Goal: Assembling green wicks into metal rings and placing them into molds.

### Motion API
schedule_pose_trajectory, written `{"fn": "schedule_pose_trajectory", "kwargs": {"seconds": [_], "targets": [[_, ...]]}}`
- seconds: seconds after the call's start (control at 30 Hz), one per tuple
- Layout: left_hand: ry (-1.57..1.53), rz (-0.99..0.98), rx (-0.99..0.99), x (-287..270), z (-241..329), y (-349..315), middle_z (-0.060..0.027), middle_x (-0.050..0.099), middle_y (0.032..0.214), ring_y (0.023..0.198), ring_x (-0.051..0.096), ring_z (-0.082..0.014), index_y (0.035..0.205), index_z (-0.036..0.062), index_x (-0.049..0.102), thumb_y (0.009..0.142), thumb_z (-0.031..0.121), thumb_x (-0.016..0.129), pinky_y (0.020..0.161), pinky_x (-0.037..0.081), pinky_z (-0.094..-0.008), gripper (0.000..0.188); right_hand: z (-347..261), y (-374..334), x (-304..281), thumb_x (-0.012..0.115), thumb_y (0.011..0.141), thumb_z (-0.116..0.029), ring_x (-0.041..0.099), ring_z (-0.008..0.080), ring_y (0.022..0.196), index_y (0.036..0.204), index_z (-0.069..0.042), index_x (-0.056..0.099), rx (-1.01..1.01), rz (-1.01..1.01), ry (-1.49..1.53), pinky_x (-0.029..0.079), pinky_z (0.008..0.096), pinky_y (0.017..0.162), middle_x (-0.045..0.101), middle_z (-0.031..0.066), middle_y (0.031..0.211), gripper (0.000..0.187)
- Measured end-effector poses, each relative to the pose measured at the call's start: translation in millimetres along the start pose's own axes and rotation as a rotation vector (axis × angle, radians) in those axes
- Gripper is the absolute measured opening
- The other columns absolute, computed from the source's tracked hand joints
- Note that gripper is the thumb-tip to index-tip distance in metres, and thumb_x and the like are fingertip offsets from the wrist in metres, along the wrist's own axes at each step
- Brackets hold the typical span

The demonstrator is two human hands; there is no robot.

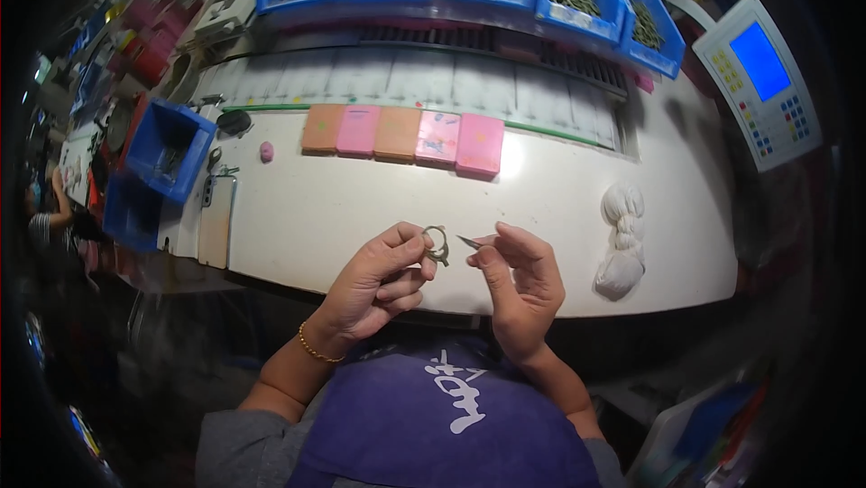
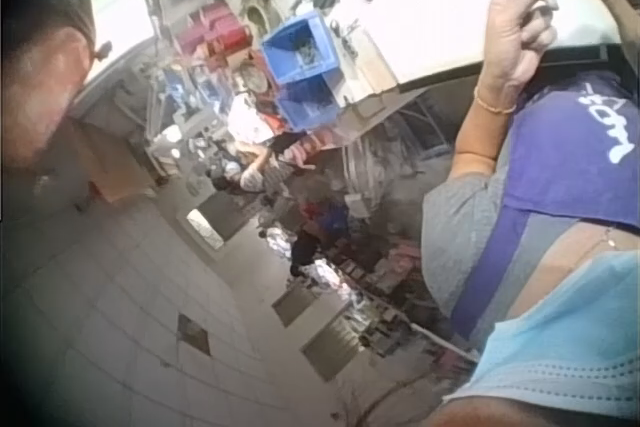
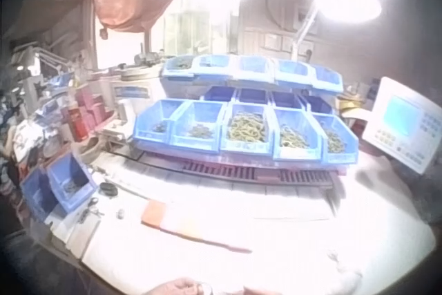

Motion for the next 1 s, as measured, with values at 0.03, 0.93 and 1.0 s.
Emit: {"fn": "schedule_pose_trajectory", "kwargs": {"seconds": [0.03,0.93,1.0], "targets": [[0.008,0.011,-0.001,-2,1,-2,-0.0017,0.063,0.085,0.045,0.027,0.0013,0.105,0.0095,0.057,0.104,0.021,0.052,0.043,0.025,-0.0152,0.013,0,3,0,0.065,0.091,0.005,0.067,0.0149,0.083,0.120,0.003,0.059,-0.033,0.013,-0.078,0.054,0.0275,0.079,0.070,0.0115,0.096,0.029],[-0.090,0.216,0.291,-125,33,-80,-0.0022,0.061,0.074,0.045,0.030,0.0000,0.102,0.0053,0.062,0.101,0.017,0.057,0.044,0.027,-0.0177,0.012,91,122,281,0.057,0.088,-0.001,0.062,0.0361,0.082,0.114,-0.001,0.046,-0.564,-0.771,-0.581,0.049,0.0457,0.073,0.061,0.0193,0.091,0.028],[-0.094,0.207,0.290,-127,35,-81,-0.0020,0.061,0.074,0.045,0.030,0.0000,0.102,0.0054,0.062,0.101,0.017,0.057,0.044,0.027,-0.0175,0.012,94,119,289,0.057,0.088,0.000,0.063,0.0361,0.083,0.114,0.000,0.046,-0.592,-0.757,-0.563,0.049,0.0447,0.073,0.062,0.0183,0.088,0.028]]}}
Point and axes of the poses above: each hand's wrist, its own y-axis towards the middle knuckle, its own x-axis out of the palm, z = x × y, the point moved 5 cm from there along y, towards the middle knuckle
